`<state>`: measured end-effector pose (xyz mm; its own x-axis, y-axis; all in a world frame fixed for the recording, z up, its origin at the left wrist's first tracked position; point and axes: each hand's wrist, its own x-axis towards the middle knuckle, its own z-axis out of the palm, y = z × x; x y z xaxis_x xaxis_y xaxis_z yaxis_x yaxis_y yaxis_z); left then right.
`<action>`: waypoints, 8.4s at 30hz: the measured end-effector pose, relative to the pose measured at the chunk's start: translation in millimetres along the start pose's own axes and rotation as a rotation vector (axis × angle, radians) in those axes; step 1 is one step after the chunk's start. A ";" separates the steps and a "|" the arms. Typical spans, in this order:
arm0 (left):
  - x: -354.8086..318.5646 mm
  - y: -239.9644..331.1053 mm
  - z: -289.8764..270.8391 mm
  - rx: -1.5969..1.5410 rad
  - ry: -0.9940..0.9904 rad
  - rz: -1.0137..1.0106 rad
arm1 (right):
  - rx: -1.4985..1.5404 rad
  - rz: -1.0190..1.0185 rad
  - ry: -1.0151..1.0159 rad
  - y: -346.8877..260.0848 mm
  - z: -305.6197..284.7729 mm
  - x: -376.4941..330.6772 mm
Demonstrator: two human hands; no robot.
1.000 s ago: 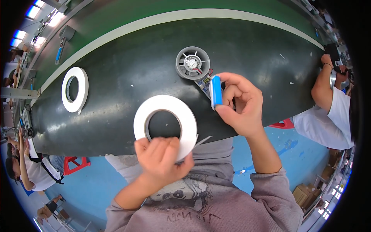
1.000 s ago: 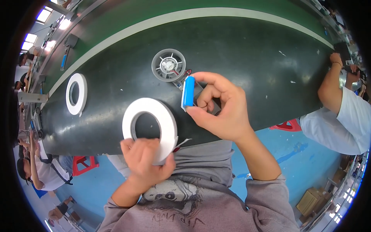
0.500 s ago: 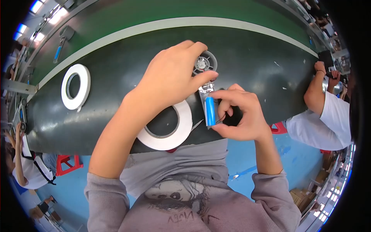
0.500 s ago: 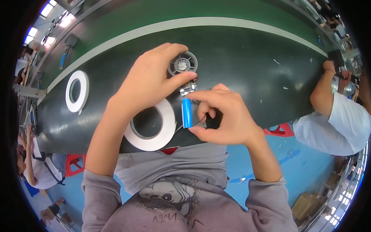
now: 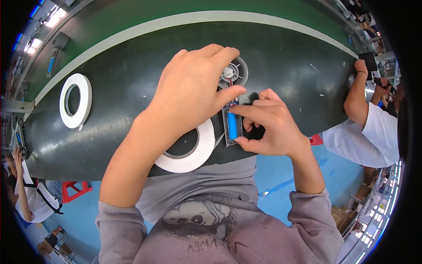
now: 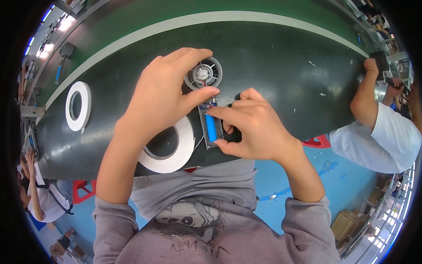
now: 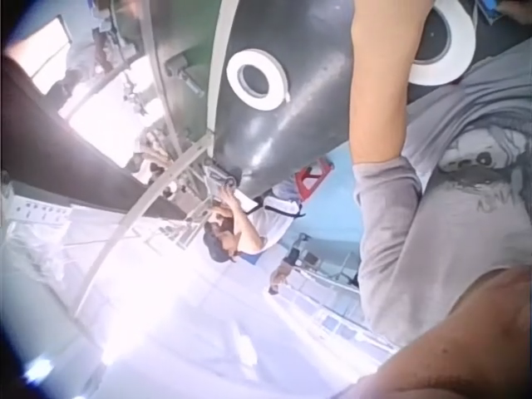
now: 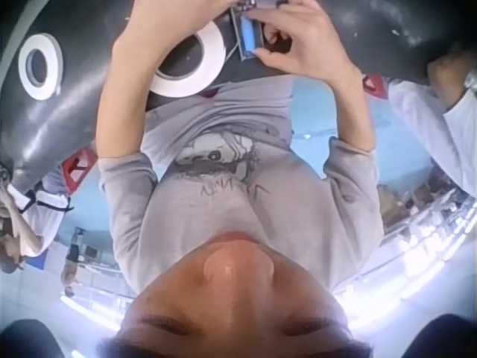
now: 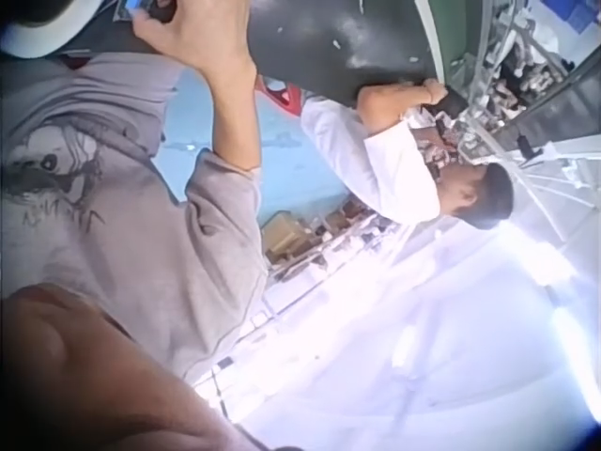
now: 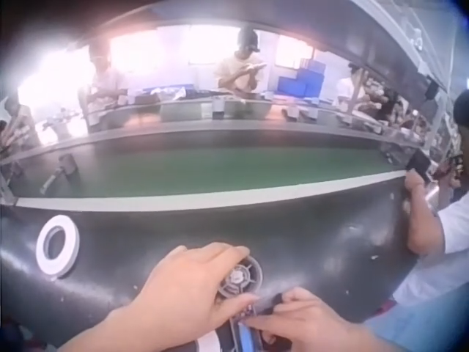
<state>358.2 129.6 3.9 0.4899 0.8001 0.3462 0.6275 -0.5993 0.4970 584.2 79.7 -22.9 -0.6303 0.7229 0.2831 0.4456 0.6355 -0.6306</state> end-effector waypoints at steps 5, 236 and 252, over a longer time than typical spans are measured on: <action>-1.6 -1.4 0.8 0.017 0.012 0.006 | -0.093 0.056 -0.058 -14.7 -9.0 4.0; -118.9 140.4 11.3 0.062 0.102 -0.090 | 0.723 0.379 0.617 1.7 -2.0 -60.2; 17.3 68.7 18.8 -0.089 0.148 -0.149 | 0.980 0.388 0.224 -1.6 -33.0 -61.2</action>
<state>421.1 101.7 29.1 0.2976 0.8785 0.3738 0.6274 -0.4751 0.6170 643.1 43.4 -15.4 -0.3809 0.9246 0.0022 -0.1761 -0.0702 -0.9819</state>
